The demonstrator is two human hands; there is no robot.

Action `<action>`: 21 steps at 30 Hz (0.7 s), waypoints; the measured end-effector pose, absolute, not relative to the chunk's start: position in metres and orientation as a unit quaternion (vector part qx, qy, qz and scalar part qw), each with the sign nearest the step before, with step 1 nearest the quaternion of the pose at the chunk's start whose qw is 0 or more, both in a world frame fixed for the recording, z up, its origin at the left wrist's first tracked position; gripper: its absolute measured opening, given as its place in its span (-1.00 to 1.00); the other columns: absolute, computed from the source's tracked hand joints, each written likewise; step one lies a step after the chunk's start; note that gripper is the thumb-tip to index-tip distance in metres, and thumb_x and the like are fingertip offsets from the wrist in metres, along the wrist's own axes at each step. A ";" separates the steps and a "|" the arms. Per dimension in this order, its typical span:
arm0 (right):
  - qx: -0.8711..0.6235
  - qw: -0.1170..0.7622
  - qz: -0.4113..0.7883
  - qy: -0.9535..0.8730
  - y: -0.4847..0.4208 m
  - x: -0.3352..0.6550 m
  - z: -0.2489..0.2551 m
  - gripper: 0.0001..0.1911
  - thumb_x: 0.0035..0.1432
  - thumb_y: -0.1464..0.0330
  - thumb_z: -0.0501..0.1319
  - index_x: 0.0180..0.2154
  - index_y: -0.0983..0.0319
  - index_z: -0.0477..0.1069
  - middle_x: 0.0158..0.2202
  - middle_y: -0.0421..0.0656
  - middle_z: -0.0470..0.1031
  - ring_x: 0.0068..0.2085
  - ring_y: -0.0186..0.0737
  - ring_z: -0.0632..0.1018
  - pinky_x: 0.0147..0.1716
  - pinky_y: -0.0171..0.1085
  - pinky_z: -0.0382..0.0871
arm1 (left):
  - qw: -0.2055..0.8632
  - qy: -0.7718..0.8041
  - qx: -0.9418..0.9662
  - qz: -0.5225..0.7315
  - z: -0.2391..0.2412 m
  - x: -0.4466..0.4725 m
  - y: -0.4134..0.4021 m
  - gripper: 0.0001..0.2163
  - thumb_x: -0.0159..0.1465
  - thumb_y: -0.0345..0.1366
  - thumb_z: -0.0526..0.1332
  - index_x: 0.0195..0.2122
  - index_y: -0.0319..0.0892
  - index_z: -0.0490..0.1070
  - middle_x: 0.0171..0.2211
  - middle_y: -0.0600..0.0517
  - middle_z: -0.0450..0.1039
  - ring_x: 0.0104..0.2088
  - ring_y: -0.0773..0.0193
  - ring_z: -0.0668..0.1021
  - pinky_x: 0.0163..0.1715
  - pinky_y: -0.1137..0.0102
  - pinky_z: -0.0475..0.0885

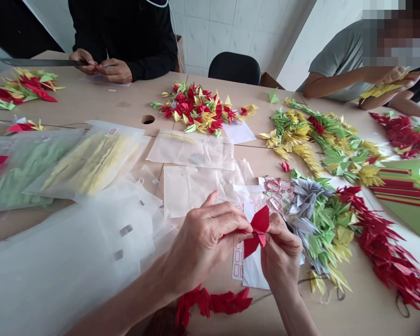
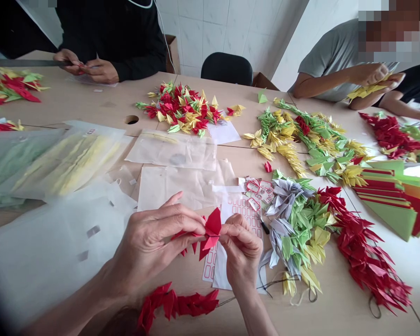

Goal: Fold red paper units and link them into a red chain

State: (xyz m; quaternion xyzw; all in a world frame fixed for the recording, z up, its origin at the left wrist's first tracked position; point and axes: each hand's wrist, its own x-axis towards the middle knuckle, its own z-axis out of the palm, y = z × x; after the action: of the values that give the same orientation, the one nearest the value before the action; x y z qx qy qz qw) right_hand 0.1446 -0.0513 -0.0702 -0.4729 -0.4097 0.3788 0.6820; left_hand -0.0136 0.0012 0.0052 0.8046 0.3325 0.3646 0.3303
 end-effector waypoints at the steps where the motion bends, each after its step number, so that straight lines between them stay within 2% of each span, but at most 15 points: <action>1: -0.478 0.682 0.364 -0.418 -0.051 0.145 -0.070 -0.85 0.01 0.45 0.32 -0.37 0.06 0.58 -0.55 -0.25 0.30 -0.45 -0.34 0.31 -0.47 -0.32 0.16 | 0.340 0.336 0.799 0.365 0.004 -0.013 0.002 -0.94 0.19 -0.44 0.24 -0.41 -0.18 0.48 -0.41 0.14 0.56 -0.35 0.45 0.57 0.17 0.31 0.18; 8: -0.493 0.670 0.346 -0.435 -0.052 0.145 -0.070 -0.85 0.04 0.41 0.30 -0.35 0.02 0.57 -0.55 -0.26 0.29 -0.45 -0.33 0.30 -0.48 -0.32 0.16 | 0.393 0.355 0.759 0.379 0.002 -0.013 0.006 -0.96 0.09 -0.42 0.34 -0.46 -0.19 0.50 -0.46 0.17 0.56 -0.45 0.47 0.56 0.14 0.32 0.20; 14: -0.479 0.674 0.344 -0.445 -0.052 0.145 -0.071 -0.79 0.04 0.47 0.29 -0.32 0.03 0.57 -0.55 -0.26 0.27 -0.44 -0.34 0.28 -0.47 -0.32 0.15 | 0.417 0.353 0.757 0.359 0.003 -0.015 0.005 -0.96 0.11 -0.44 0.32 -0.46 -0.18 0.50 -0.46 0.17 0.56 -0.42 0.46 0.57 0.17 0.30 0.15; 21: -0.480 0.674 0.319 -0.462 -0.052 0.149 -0.071 -0.75 0.04 0.49 0.27 -0.30 0.02 0.57 -0.54 -0.25 0.28 -0.42 -0.31 0.31 -0.47 -0.30 0.15 | 0.422 0.342 0.764 0.349 0.003 -0.015 0.005 -0.99 0.13 -0.40 0.31 -0.42 -0.17 0.50 -0.44 0.17 0.55 -0.42 0.46 0.55 0.11 0.38 0.20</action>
State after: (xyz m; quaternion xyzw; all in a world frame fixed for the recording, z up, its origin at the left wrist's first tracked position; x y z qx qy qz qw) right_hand 0.1485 -0.0518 -0.0714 -0.4801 -0.4622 0.3190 0.6739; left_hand -0.0149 0.0046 0.0030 0.7636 0.3421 0.3494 0.4217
